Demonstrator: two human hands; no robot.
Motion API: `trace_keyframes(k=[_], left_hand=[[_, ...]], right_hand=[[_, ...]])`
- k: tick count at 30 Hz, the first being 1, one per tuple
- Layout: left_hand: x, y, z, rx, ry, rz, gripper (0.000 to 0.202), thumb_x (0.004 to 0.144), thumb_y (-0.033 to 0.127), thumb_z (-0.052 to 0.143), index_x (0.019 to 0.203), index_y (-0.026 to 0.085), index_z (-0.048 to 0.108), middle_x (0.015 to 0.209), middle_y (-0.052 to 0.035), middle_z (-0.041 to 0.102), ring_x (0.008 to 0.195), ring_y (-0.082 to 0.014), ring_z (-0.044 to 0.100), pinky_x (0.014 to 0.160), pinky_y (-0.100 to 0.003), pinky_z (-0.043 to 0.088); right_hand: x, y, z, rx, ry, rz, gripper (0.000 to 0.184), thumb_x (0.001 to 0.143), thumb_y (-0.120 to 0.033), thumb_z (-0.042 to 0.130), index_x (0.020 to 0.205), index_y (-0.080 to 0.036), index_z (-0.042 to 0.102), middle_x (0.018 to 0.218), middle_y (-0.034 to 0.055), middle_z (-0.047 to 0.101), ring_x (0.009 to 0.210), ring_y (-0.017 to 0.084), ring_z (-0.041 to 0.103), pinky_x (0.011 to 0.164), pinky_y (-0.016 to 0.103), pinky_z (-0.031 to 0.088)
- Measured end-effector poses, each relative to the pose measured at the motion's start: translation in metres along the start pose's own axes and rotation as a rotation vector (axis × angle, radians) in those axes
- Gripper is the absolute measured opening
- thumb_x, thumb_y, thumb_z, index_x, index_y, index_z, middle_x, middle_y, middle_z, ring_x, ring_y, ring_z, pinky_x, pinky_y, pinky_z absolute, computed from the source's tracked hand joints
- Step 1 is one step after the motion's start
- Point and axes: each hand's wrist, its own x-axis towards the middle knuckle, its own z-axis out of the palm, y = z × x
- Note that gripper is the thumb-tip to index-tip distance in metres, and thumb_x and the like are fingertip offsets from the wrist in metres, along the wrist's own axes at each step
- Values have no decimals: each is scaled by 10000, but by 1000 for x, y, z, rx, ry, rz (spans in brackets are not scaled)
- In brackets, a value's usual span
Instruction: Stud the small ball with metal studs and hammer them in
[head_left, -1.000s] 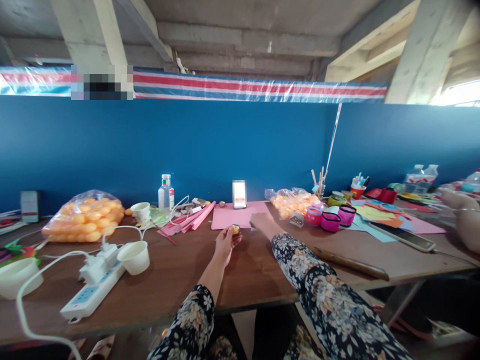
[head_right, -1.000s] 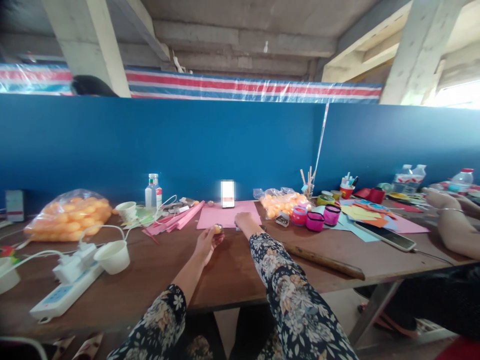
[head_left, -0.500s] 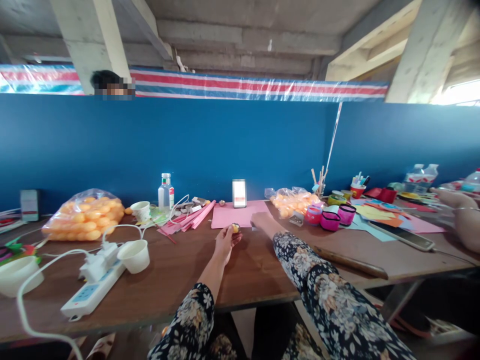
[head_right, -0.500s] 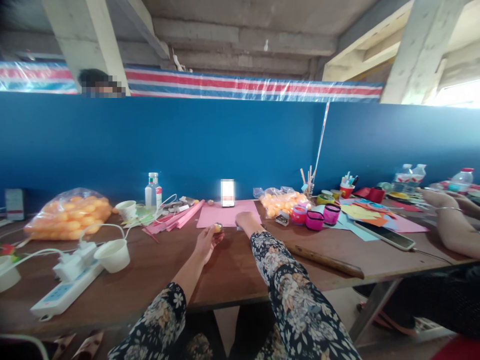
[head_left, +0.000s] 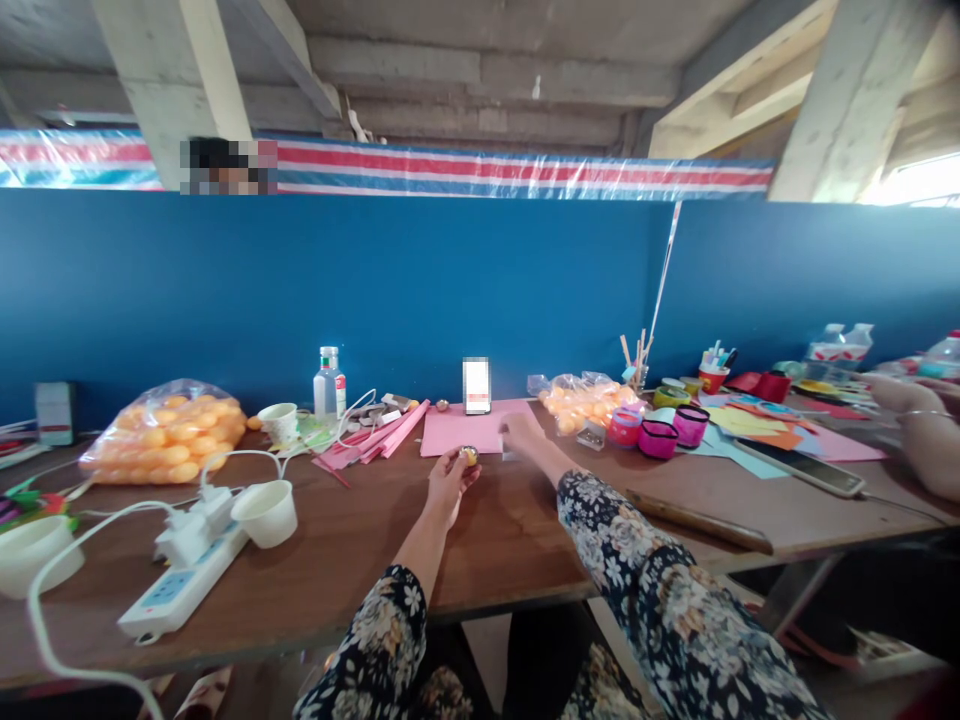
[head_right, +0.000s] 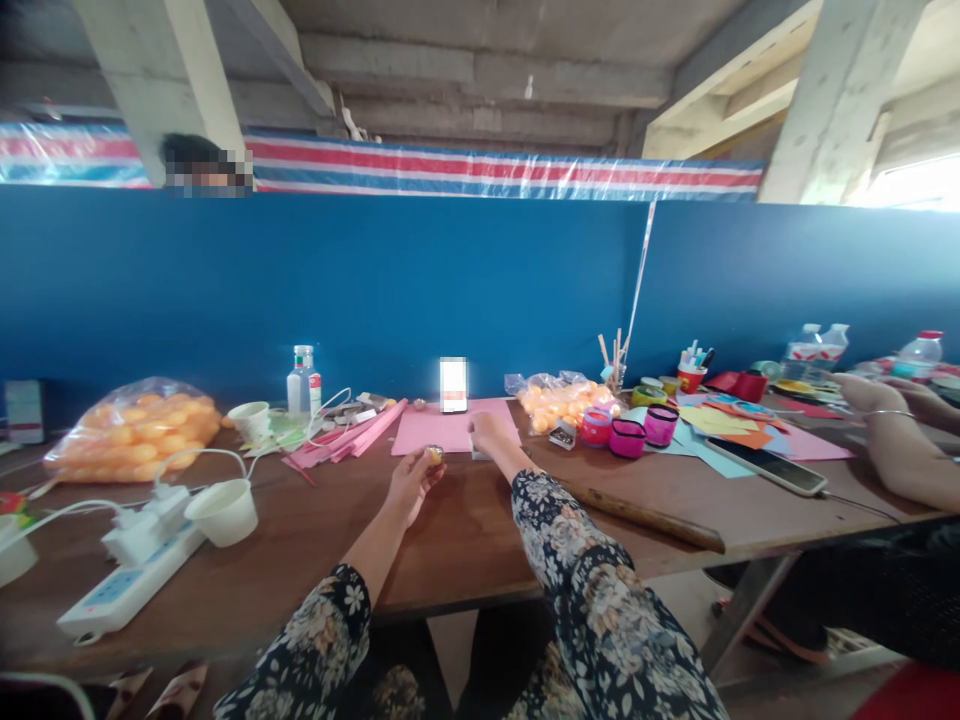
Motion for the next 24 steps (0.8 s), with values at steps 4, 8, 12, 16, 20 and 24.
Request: trace_keyframes(k=[4,8,12,16,20,24], left_hand=[[0,0,-1,-41,-5,10,324,639,232,674,923,153,540,815,-43,636,671,-110,617,713,-283,490],[-1,0,-1,-42,-12,17,305,644,216,666,917,155,546,823,-43,640,673,-112,616,715,-284,493],[-1,0,-1,-30,-41,27,333,642,202,666,950,163,546,850,-40,640,686,-115,616,696,-269,497],[0,-1,-2,-27,-43,27,359,650,187,658,991,161,548,872,-46,640,694,-110,613,721,-278,493],[1,-3,-2,-15,-43,21,386,623,170,679,991,158,567,880,-45,644,739,-115,608,759,-280,481],[2,-5,-2,25,-64,29,405,593,179,701,981,155,587,904,-46,648,787,-125,602,797,-292,466]], right_hand=[[-19,-8,4,446,148,-17,152,674,-274,536,699,-163,637,666,34,636,620,137,564,558,226,400],[-39,-14,21,976,136,-14,238,655,-338,573,782,-142,621,602,12,591,563,115,535,580,254,433],[-58,-19,37,1298,89,49,262,604,-338,626,773,-138,612,673,19,597,620,120,548,654,289,458],[-68,-22,46,1349,57,106,246,569,-341,657,706,-149,585,669,10,595,618,123,547,612,270,455],[-73,-24,49,1245,92,89,248,594,-359,636,721,-154,580,581,-16,552,509,92,473,464,208,382],[-79,-26,48,1223,76,64,249,615,-373,620,739,-159,588,667,10,594,586,116,513,487,210,392]])
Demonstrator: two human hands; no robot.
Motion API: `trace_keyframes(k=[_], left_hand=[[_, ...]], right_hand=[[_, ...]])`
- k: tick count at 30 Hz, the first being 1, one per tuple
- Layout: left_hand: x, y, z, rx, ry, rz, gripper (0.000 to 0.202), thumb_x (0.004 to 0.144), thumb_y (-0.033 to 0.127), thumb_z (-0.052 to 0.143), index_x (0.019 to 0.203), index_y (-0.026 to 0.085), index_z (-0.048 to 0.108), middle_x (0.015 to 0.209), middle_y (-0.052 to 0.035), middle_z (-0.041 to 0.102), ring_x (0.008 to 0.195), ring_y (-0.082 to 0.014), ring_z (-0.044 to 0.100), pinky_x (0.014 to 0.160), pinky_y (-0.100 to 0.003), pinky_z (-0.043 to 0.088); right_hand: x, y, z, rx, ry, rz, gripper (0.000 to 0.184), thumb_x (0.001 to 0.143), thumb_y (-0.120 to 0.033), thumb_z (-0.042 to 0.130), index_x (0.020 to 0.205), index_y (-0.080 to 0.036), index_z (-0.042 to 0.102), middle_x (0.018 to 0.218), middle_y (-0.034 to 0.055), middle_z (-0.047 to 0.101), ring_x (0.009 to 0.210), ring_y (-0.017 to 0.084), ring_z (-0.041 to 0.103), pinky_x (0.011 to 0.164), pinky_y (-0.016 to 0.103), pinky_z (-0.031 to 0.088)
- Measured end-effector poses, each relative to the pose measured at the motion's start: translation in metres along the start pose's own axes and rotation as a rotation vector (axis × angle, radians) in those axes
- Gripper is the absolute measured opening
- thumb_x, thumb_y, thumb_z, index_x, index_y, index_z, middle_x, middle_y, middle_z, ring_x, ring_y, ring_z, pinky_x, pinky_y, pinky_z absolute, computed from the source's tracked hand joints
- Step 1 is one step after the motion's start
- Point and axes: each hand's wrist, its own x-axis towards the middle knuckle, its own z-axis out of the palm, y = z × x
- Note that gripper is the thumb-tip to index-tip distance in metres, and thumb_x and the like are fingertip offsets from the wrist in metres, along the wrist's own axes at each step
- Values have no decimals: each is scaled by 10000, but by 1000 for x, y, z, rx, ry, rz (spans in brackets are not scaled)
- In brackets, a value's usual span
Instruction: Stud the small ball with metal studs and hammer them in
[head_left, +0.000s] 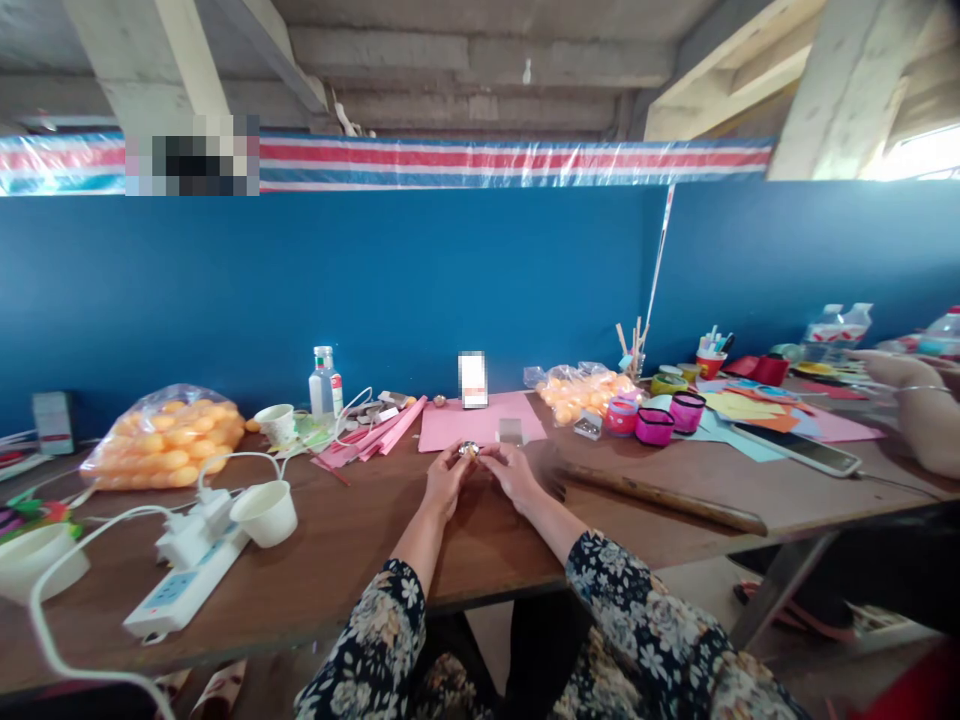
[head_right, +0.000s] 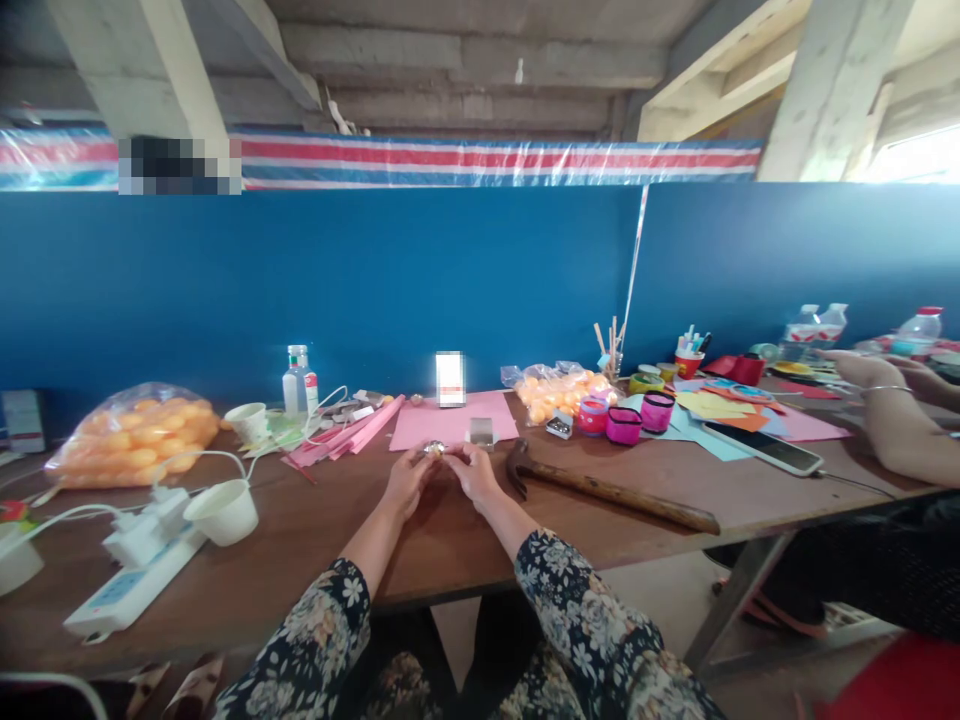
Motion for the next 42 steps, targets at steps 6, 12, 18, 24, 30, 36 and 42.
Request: trace_keyframes(k=[6,12,18,24,30,36,42], left_hand=[[-2,0,1,82,-31,31,406,580,211,707,967,147,604,943,-65,653,843,-163,600,819,-332,458],[-4,1,0,81,-87,14,456,595,239,700,1029,164,581,933,-59,657,831,-169,609,838,-369,454],[-4,1,0,93,-113,23,462,604,258,693,1040,166,571,1000,-65,640,896,-178,593,850,-359,448],[-5,1,0,94,-113,26,460,591,257,701,1026,170,578,1000,-63,643,925,-190,585,853,-349,444],[-5,1,0,106,-106,41,471,584,261,704,1028,165,581,1013,-73,638,940,-198,579,854,-351,442],[-4,0,0,108,-104,51,495,581,250,706,1048,155,571,1011,-84,637,924,-195,585,859,-362,434],[-4,1,-1,144,-93,74,510,574,254,708,1054,150,570,997,-94,641,912,-198,589,862,-365,425]], right_hand=[[-2,3,0,34,24,26,252,604,-366,623,756,-170,581,734,20,617,652,143,547,550,239,424],[-3,3,-1,-19,58,-26,207,609,-336,616,703,-154,591,684,6,598,603,122,512,563,236,399],[-2,2,-3,-15,42,-25,228,613,-350,615,704,-143,594,646,0,580,588,113,492,569,232,392],[-2,3,-3,9,24,19,242,609,-377,617,681,-148,586,590,-15,539,548,102,467,539,227,390],[-2,2,-2,23,8,35,252,601,-393,626,672,-154,589,596,-9,538,560,108,473,551,233,415],[-2,4,-3,44,-11,17,234,619,-376,619,680,-151,597,588,-14,540,545,101,471,564,238,419],[-3,4,-3,36,-11,31,253,610,-388,627,688,-150,595,648,4,578,590,118,510,587,249,439]])
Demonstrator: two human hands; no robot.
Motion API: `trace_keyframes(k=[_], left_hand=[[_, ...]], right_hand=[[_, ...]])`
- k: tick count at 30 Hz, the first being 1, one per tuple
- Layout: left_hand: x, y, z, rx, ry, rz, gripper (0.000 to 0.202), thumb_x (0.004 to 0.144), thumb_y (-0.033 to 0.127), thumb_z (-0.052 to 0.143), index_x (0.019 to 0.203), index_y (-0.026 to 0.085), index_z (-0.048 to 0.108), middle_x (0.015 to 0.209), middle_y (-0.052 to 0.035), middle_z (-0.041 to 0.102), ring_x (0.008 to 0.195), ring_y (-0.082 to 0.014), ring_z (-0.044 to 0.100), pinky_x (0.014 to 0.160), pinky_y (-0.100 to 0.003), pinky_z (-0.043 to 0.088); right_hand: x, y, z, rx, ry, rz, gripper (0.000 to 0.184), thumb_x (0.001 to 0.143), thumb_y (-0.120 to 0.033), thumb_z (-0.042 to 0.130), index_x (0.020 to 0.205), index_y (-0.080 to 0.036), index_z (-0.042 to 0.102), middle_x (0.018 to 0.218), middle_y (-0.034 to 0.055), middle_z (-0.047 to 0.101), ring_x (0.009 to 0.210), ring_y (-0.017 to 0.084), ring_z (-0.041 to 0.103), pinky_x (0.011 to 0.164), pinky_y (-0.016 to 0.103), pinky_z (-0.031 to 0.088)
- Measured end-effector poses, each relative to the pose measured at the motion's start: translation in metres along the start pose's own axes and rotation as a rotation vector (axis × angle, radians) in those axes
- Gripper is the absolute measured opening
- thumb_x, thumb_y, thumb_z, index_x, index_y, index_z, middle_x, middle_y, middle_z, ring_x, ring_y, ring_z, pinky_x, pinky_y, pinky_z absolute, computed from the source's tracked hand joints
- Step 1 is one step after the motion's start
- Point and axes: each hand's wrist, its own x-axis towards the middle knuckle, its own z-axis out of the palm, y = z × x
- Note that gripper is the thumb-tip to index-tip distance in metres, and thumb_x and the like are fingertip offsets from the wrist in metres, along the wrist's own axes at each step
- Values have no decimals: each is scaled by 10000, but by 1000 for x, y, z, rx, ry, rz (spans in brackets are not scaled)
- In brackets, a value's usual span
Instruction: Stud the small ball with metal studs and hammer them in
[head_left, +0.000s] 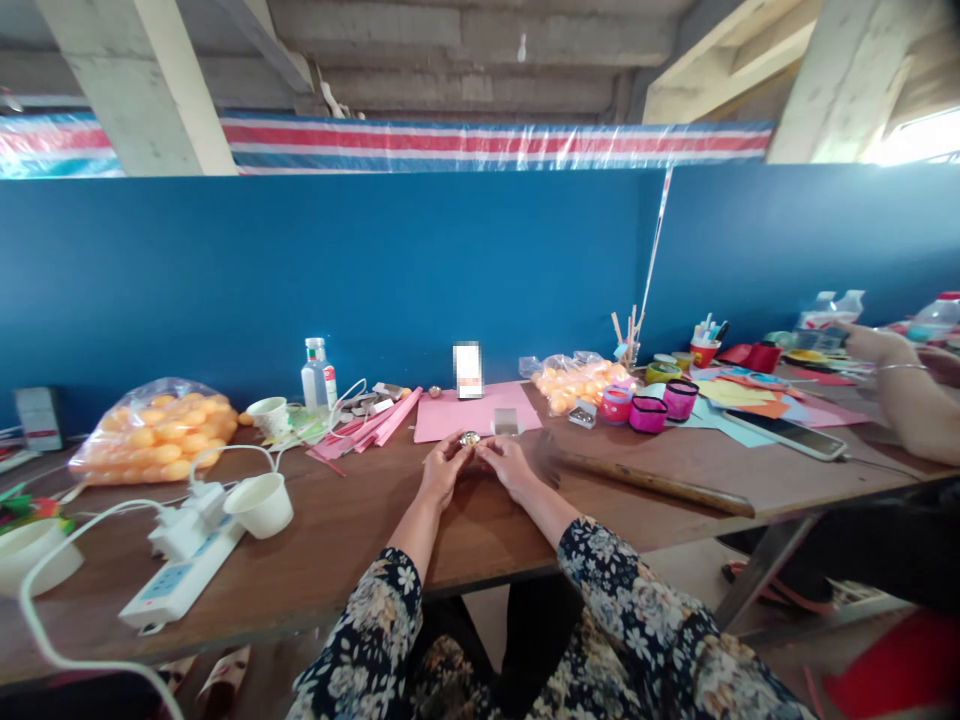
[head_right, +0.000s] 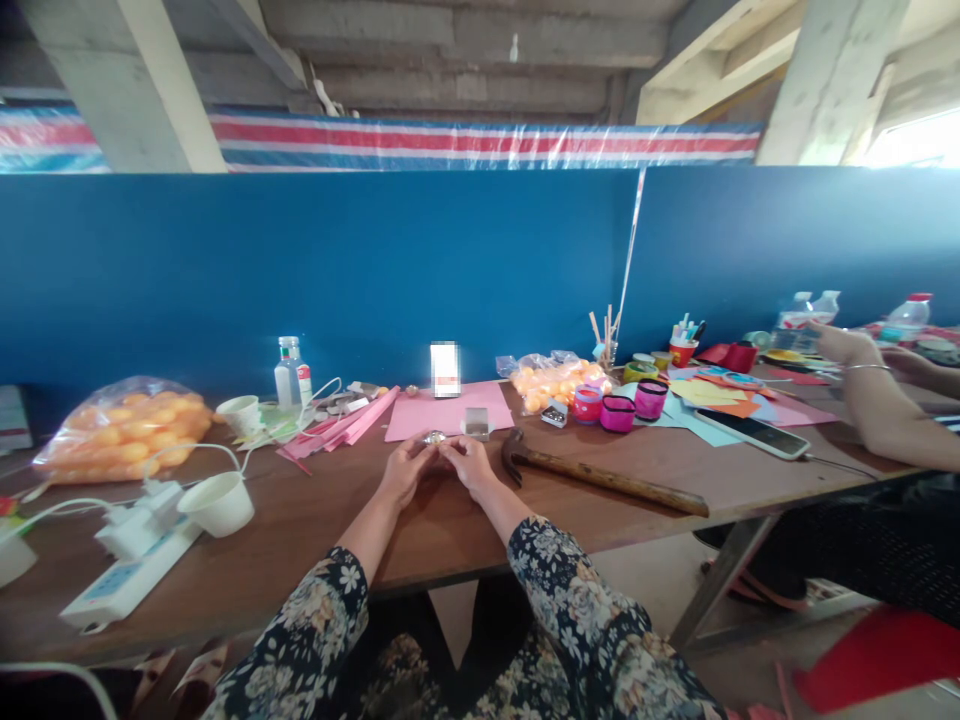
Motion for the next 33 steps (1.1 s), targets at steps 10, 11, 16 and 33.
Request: trace_keyframes(k=[10,11,16,33], left_hand=[[-1,3,2,-28,17,-26,511,550,261,722,1028,155,575,952,-83,653,861,-183,604,841,-352,433],[-1,3,2,-28,17,-26,512,550,261,722,1029,153,574,950,-84,653,860,-183,604,842,-353,432],[-3,5,3,-15,7,-19,517,556,260,718,1036,143,567,951,-93,652,866,-191,602,839,-363,436],[-2,5,3,-18,21,-33,494,557,263,720,1011,139,571,938,-84,657,865,-188,605,848,-365,434]], right_hand=[[0,-3,1,28,12,17,238,593,-371,643,665,-151,591,619,-4,572,569,117,516,586,253,443],[-1,-3,2,33,14,18,236,592,-369,645,664,-151,592,617,-4,571,571,118,517,586,253,444],[0,-2,1,32,6,13,242,599,-377,642,672,-151,596,651,7,585,599,127,527,603,261,451],[-1,-3,1,35,10,6,252,601,-381,642,675,-144,602,607,-6,566,570,114,502,579,246,436]])
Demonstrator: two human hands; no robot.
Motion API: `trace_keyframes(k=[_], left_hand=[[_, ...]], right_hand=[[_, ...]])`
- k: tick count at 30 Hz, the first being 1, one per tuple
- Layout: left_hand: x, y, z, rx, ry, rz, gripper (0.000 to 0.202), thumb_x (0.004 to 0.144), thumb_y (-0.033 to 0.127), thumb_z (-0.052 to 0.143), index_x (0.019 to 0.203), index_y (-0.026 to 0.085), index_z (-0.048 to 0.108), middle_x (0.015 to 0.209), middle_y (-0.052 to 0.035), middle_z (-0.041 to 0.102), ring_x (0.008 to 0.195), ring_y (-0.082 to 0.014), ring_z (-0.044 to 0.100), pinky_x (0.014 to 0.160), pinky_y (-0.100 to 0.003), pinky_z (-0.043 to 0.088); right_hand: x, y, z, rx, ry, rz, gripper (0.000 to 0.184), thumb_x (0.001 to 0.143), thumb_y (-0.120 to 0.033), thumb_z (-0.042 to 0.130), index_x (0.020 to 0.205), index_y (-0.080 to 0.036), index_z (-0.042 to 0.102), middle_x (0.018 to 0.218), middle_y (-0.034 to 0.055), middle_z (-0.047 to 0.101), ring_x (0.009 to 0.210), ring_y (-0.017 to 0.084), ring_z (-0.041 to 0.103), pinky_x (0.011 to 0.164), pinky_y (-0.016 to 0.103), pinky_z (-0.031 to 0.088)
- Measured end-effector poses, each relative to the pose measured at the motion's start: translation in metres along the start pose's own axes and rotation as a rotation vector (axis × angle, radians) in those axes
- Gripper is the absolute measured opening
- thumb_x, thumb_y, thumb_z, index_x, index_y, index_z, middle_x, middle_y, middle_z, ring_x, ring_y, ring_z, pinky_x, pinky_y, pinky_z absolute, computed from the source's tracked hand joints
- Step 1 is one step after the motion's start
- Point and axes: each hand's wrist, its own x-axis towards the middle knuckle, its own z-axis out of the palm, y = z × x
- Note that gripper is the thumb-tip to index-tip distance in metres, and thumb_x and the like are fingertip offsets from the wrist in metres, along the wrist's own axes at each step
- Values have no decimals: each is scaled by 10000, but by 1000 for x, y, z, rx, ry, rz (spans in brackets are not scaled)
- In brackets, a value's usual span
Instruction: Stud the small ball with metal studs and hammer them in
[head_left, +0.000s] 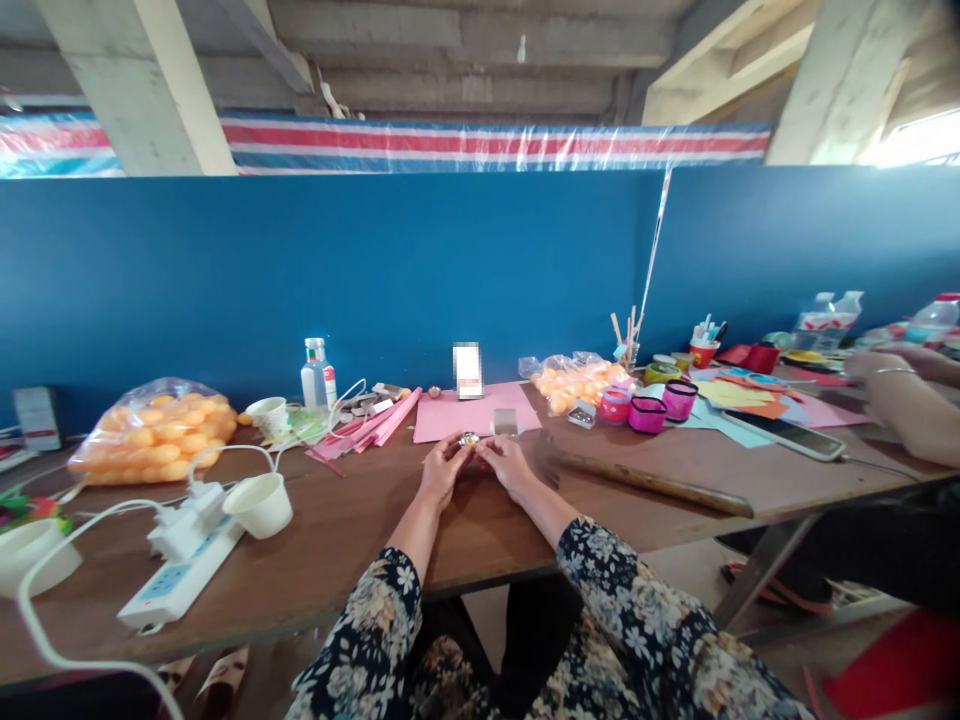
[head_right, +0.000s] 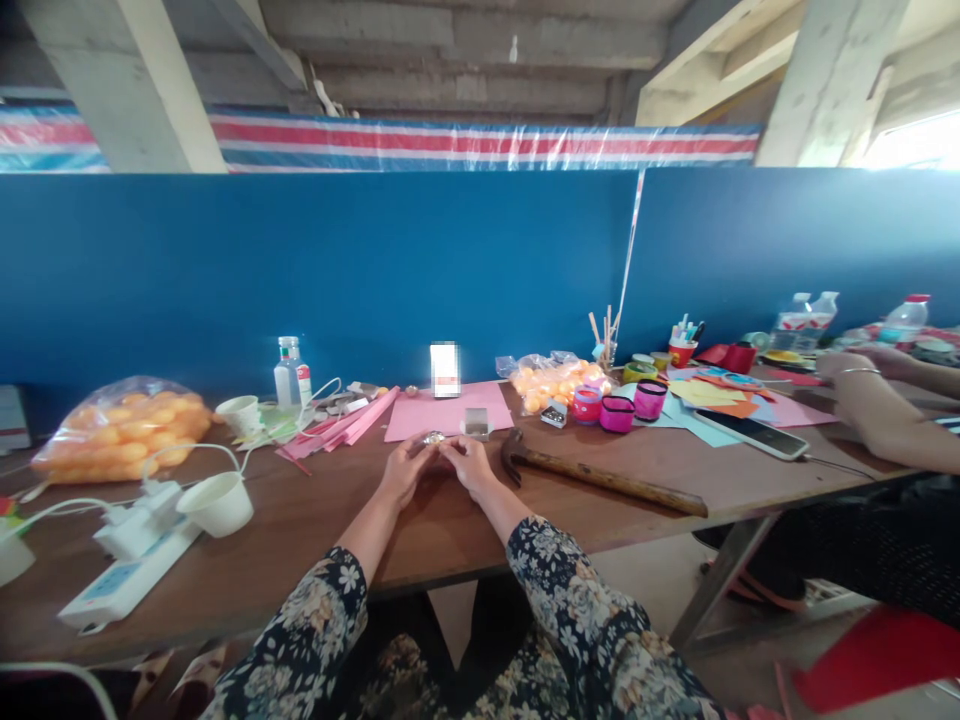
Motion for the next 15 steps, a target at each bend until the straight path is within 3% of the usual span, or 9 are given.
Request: trace_keyframes(k=[15], left_hand=[[1,-2,-1,15,-7,25,524,549,271,719,1036,145,573,954,-91,654,878,-200,604,852,-381,429]], right_hand=[[0,1,-1,-37,-3,-11,252,614,-385,628,677,-144,595,603,-1,556,571,116,496,584,248,441]])
